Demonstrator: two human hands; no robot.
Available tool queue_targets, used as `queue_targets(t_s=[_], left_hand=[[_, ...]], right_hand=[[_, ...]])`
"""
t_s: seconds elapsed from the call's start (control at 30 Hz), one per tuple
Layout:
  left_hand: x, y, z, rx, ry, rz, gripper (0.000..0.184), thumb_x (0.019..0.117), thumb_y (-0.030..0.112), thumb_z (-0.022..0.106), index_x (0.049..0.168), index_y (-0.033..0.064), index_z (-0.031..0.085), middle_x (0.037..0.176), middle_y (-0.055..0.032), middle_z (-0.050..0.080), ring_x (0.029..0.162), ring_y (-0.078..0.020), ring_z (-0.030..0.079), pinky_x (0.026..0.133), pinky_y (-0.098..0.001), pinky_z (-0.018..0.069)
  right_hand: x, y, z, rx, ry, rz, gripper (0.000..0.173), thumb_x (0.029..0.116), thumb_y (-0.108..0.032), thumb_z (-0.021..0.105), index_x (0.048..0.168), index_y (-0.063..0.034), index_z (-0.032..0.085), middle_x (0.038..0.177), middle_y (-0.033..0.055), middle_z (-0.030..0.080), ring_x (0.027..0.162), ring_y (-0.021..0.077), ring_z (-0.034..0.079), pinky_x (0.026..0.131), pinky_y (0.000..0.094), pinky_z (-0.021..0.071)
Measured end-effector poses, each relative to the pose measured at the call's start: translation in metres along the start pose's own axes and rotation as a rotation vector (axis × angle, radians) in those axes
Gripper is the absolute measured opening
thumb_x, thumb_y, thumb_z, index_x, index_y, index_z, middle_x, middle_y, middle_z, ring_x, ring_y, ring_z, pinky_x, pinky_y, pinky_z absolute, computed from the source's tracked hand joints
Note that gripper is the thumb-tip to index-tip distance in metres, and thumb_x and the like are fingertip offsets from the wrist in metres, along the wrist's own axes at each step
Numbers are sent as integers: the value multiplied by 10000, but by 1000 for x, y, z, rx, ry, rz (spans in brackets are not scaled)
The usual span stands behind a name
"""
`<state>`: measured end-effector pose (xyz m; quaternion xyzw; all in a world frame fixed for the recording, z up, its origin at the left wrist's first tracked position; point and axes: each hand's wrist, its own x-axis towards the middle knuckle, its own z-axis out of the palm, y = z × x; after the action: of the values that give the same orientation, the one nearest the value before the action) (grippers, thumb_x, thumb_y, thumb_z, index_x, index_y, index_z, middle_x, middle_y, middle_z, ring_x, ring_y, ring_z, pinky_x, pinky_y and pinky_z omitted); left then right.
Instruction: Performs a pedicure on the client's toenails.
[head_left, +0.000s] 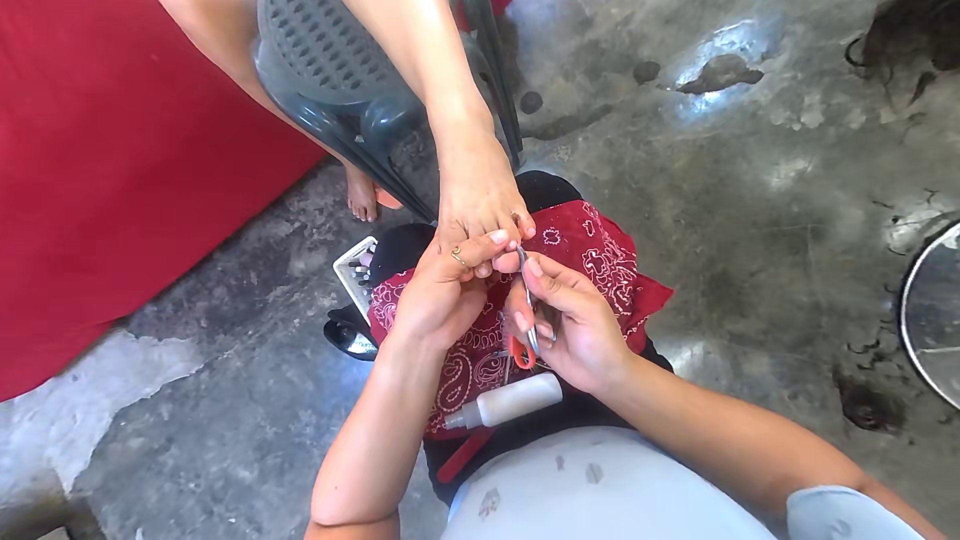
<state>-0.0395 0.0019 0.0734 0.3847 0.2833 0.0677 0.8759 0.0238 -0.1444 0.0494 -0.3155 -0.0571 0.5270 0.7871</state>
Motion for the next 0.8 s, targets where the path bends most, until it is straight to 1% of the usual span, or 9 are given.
queue_targets(t_s=[0.1, 0.2, 0.33, 0.43, 0.5, 0.6, 0.7, 0.73, 0.8], left_hand=[[0, 0, 1, -9, 2, 3, 82, 948, 82, 597, 992, 140, 633, 727, 28, 583, 646, -34, 578, 699, -209, 537], [0, 0, 1, -15, -3, 4, 78, 946, 80, 598, 979, 144, 627, 715, 34, 579, 642, -29, 577, 690, -203, 534], [0, 0, 0, -6, -16, 9, 76, 952, 88, 590, 971, 140, 642, 739, 27, 590, 653, -30, 575, 688, -201, 530], [0, 0, 1, 21, -7, 16, 80, 957, 90, 584, 986, 150, 630, 736, 33, 590, 644, -21, 572, 662, -187, 521], [0, 0, 1, 21, -7, 14, 80, 957, 89, 590, 983, 157, 623, 721, 38, 580, 635, -15, 566, 652, -181, 517], [0, 0, 2, 15, -4, 16, 73, 953, 87, 594, 965, 151, 626, 718, 36, 582, 639, -21, 570, 661, -190, 524], [0, 0, 3, 10, 7, 16, 70, 947, 85, 605, 956, 149, 629, 722, 36, 587, 644, -23, 574, 672, -193, 527], [0, 0, 3, 4, 6, 14, 68, 947, 85, 607, 956, 149, 627, 722, 35, 585, 643, -23, 574, 672, -192, 525], [0, 0, 2, 6, 3, 13, 69, 950, 86, 600, 961, 148, 628, 727, 33, 584, 643, -22, 570, 668, -188, 523]], right_hand=[[0, 3, 0, 44, -21, 5, 305, 1112, -259, 390, 1183, -105, 643, 690, 2, 535, 513, 40, 468, 489, 158, 420], [0, 3, 0, 46, -27, 1, 290, 1109, -255, 397, 1183, -113, 639, 684, -11, 507, 510, 35, 456, 487, 155, 415], [-2, 4, 1, 22, -18, -29, 291, 1108, -245, 402, 1198, -110, 643, 673, -14, 511, 508, 27, 453, 490, 151, 412], [-2, 1, 2, -5, -10, -22, 313, 1110, -260, 401, 1218, -119, 658, 698, -1, 562, 519, 24, 467, 499, 148, 418], [-1, -1, 2, 13, 0, -6, 318, 1113, -263, 399, 1196, -109, 665, 703, 9, 578, 511, 22, 467, 489, 144, 415], [0, 1, 3, 57, 10, 11, 331, 1115, -265, 380, 1197, -108, 660, 689, 5, 557, 507, 33, 473, 485, 155, 428], [0, 5, 2, 78, -16, -5, 327, 1116, -264, 364, 1208, -108, 636, 669, -11, 509, 507, 35, 459, 489, 157, 415], [0, 5, 1, 67, -17, -5, 329, 1114, -263, 362, 1205, -112, 640, 674, -12, 509, 508, 34, 456, 489, 156, 414], [-1, 4, 2, 43, -9, -8, 333, 1115, -261, 364, 1192, -115, 653, 690, -4, 544, 511, 30, 463, 492, 153, 420]])
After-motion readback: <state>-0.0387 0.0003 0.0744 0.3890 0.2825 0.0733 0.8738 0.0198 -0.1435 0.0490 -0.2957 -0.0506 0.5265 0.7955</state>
